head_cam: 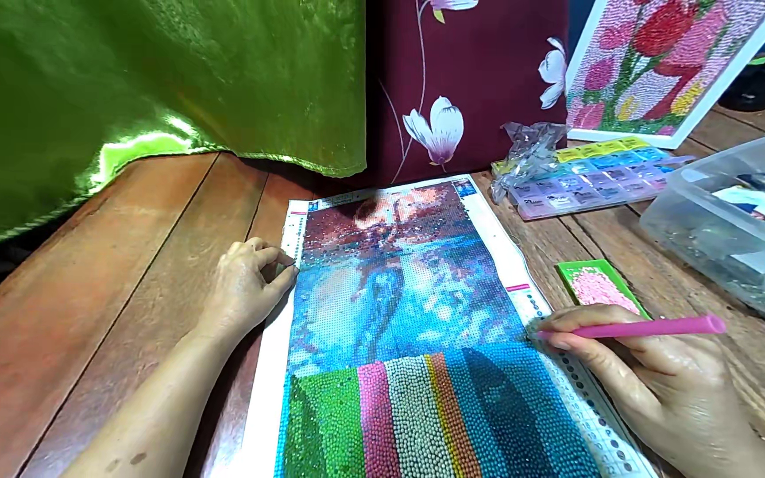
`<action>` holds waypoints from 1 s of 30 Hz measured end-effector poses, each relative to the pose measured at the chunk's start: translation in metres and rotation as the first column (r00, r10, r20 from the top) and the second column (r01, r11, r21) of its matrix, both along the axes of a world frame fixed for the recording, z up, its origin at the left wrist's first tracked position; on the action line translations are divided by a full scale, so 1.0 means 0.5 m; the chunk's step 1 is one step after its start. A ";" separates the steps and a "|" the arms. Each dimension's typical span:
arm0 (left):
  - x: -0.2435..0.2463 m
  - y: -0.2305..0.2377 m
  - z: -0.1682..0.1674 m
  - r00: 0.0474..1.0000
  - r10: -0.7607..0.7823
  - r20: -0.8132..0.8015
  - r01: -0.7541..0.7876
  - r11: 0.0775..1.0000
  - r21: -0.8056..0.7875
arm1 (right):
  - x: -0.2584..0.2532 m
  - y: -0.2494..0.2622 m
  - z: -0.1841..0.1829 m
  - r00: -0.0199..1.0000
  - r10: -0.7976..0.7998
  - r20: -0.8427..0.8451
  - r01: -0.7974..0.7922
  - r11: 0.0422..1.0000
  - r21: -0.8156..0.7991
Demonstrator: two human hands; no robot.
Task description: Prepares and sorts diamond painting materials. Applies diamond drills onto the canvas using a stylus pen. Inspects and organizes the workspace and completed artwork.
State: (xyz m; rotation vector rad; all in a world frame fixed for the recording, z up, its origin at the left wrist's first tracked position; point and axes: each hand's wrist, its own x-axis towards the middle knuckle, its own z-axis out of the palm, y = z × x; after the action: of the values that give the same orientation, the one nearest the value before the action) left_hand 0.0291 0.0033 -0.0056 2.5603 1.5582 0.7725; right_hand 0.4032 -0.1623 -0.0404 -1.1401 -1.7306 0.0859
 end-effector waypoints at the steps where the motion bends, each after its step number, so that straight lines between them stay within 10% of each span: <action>1: 0.001 0.000 0.000 1.000 -0.002 -0.002 0.002 1.000 0.003 | 0.000 0.000 -0.001 1.000 -0.001 0.000 0.001 1.000 0.006; 30: -0.003 0.005 -0.004 1.000 -0.015 -0.008 0.015 1.000 0.009 | -0.004 -0.003 0.000 0.998 -0.027 -0.051 0.024 0.997 -0.072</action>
State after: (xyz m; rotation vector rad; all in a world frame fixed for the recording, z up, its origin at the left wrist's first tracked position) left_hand 0.0275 0.0058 -0.0074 2.5815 1.5398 0.7698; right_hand 0.4013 -0.1638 -0.0403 -1.2015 -1.6780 0.1611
